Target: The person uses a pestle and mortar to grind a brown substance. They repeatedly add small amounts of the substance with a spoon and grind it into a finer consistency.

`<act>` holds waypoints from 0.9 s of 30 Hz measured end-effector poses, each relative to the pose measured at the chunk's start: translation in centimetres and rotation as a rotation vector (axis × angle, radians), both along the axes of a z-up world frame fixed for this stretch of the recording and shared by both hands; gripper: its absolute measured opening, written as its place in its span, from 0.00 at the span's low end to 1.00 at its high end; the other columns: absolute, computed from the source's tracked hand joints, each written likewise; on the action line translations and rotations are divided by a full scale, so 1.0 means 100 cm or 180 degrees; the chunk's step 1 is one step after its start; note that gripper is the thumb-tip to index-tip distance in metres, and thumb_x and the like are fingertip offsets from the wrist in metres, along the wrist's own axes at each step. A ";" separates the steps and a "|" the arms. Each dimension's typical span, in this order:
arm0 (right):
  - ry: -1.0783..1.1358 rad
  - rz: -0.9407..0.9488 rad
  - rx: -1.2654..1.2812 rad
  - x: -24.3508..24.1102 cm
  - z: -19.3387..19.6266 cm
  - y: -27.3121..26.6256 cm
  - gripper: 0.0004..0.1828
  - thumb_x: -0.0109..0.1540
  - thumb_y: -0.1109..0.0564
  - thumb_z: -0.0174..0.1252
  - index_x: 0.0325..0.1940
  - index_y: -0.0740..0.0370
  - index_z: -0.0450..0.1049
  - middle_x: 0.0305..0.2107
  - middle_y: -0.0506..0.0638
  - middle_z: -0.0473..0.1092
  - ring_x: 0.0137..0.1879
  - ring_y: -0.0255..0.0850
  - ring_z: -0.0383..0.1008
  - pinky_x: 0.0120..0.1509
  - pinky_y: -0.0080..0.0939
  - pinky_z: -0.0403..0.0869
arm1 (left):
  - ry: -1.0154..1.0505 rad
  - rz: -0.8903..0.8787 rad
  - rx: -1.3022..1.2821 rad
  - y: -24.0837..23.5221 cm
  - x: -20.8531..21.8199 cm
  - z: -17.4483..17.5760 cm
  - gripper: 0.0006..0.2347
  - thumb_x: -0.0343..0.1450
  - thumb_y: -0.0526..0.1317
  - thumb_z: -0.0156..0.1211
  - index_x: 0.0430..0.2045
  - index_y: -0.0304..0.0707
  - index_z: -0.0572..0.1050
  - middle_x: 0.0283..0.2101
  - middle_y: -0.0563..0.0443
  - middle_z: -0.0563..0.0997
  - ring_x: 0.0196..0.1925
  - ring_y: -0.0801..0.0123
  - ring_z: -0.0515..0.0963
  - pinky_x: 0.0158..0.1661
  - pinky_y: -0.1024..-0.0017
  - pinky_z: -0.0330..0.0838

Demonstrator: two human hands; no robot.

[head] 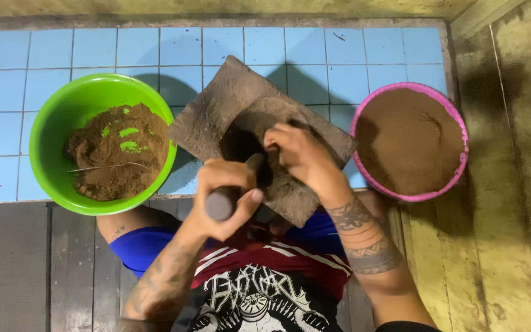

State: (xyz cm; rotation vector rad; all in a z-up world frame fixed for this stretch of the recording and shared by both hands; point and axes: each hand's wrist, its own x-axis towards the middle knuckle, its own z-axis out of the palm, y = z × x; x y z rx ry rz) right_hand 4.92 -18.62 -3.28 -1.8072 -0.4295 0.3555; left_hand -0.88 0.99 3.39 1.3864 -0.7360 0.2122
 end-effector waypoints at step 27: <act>-0.1066 0.0477 -0.0902 0.027 -0.008 -0.005 0.15 0.68 0.66 0.48 0.37 0.59 0.81 0.30 0.53 0.78 0.39 0.50 0.79 0.52 0.47 0.76 | 0.0140 0.0364 0.0050 -0.009 -0.042 0.098 0.16 0.69 0.36 0.54 0.06 0.44 0.65 0.08 0.56 0.62 0.08 0.63 0.64 0.18 0.73 0.63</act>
